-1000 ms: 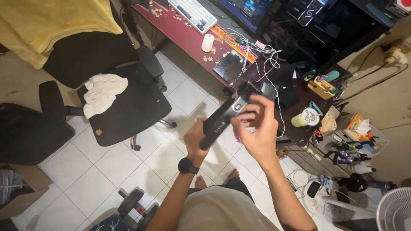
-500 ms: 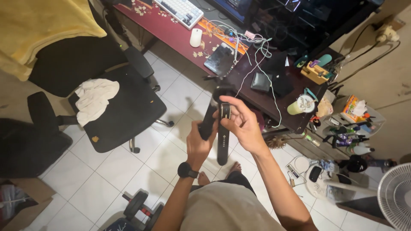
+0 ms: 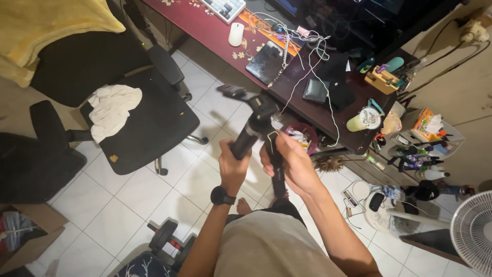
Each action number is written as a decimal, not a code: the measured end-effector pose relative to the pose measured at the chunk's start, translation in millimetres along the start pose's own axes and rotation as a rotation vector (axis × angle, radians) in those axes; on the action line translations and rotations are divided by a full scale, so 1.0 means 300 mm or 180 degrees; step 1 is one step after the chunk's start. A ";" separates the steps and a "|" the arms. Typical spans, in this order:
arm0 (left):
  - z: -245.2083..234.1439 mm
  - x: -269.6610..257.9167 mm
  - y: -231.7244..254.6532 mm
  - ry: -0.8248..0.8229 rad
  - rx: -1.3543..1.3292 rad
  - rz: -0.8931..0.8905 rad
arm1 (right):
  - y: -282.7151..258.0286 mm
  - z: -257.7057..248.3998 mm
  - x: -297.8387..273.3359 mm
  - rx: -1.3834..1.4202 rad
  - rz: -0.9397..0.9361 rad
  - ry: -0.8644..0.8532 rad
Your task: Repairing or adjusting the mechanism of a small tripod using pliers.
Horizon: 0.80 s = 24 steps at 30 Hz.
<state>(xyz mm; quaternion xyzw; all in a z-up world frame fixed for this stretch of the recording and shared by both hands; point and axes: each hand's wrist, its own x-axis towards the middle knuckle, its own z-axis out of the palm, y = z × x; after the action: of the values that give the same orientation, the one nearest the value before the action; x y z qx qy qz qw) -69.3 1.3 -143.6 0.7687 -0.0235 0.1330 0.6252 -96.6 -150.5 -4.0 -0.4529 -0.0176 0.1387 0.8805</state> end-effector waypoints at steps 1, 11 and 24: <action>-0.003 -0.001 0.000 -0.0005 -0.0003 -0.0006 | 0.007 -0.010 -0.001 -0.0001 0.0003 0.0007; -0.011 0.011 0.006 0.0082 0.0099 0.0333 | 0.065 -0.069 0.003 -0.0457 -0.0386 0.0328; 0.005 0.003 0.004 0.0221 0.0404 0.0253 | -0.030 -0.046 0.058 -0.1160 -0.0502 0.1070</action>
<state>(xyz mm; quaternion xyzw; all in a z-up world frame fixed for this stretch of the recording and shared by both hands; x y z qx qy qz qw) -68.5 -0.4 -142.5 0.8002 -0.0239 0.1855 0.5699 -75.7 -161.9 -6.5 -0.6180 0.0691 -0.0131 0.7830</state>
